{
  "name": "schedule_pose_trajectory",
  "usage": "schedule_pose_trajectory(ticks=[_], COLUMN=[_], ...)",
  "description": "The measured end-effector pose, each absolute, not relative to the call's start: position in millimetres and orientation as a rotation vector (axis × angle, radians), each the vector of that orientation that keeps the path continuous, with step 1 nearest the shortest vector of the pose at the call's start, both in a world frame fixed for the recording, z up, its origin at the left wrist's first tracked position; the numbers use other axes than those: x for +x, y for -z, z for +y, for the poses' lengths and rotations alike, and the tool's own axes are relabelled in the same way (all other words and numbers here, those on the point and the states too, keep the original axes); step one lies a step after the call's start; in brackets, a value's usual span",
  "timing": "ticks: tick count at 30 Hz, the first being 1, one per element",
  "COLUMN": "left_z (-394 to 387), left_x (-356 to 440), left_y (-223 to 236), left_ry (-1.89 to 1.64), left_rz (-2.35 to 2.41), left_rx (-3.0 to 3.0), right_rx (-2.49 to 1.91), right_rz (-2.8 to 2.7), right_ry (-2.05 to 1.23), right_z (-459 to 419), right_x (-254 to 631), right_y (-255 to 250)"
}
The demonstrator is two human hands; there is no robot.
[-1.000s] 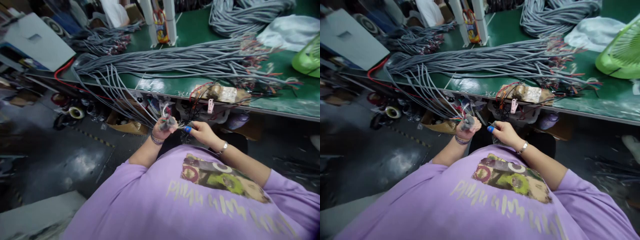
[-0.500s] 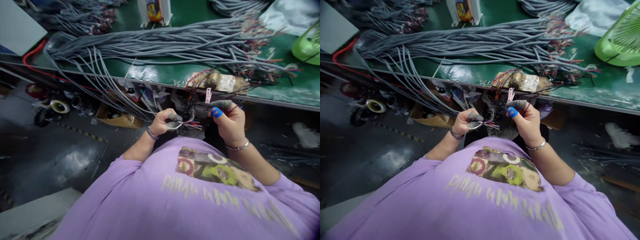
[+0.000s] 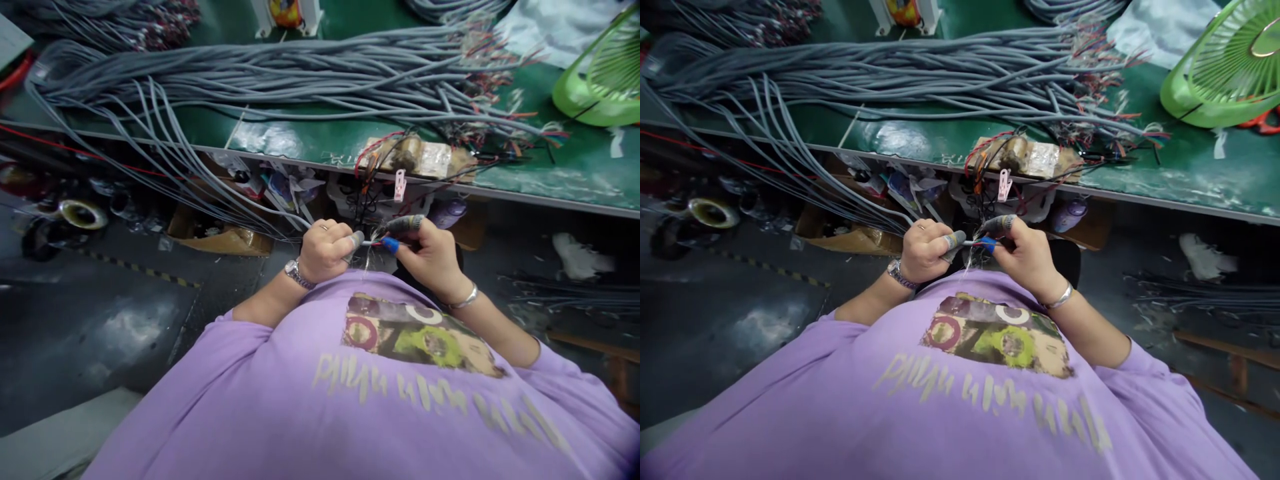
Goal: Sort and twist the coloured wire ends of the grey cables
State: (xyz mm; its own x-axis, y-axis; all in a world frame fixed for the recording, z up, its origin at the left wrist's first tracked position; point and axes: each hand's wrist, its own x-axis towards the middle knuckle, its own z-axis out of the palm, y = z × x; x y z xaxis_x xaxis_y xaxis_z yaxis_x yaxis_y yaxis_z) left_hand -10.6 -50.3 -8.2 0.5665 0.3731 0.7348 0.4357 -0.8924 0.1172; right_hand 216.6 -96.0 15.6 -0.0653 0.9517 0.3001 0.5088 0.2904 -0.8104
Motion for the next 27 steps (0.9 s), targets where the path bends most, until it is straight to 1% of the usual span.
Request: schedule_pose_trajectory(ticks=[6,11,14,17,20,23,25,27], left_z=[-51.4,-52.4,-52.8,-52.8,-52.2,-51.5,-51.2,-51.3], left_x=[-11.4,-8.7,-5.8,-3.9,-3.4,-3.5,-3.5,-3.1], left_y=[10.1,12.8,12.4,12.0,12.9,14.7,15.9,16.6], left_ry=[1.152,1.215,1.232,1.146,1.064,1.074,1.069,1.050], left_rz=[-0.760,-0.931,-0.897,-0.857,-0.845,-0.861,-0.882,-0.879], left_rx=[-2.783,-2.982,-2.991,-2.962,-2.947,-2.933,-2.914,-2.890], right_rx=[-1.296,-1.238,-1.258,-1.281,-1.259,-1.234,-1.216,-1.221], right_rz=[-1.461,-1.284,-1.265,-1.267,-1.250,-1.204,-1.211,-1.318], right_ry=[-1.079,-1.269,-1.256,-1.211,-1.255,-1.274,-1.224,-1.079], right_z=[-89.5,-86.2,-84.1,-82.3,-82.4,-84.4,-86.5,-89.1], right_x=[217.6,214.4,210.4,206.7,204.4,204.2,205.5,207.7], right_y=[-5.8,-4.2,-4.5,-3.5,-1.1,1.6,2.4,1.3])
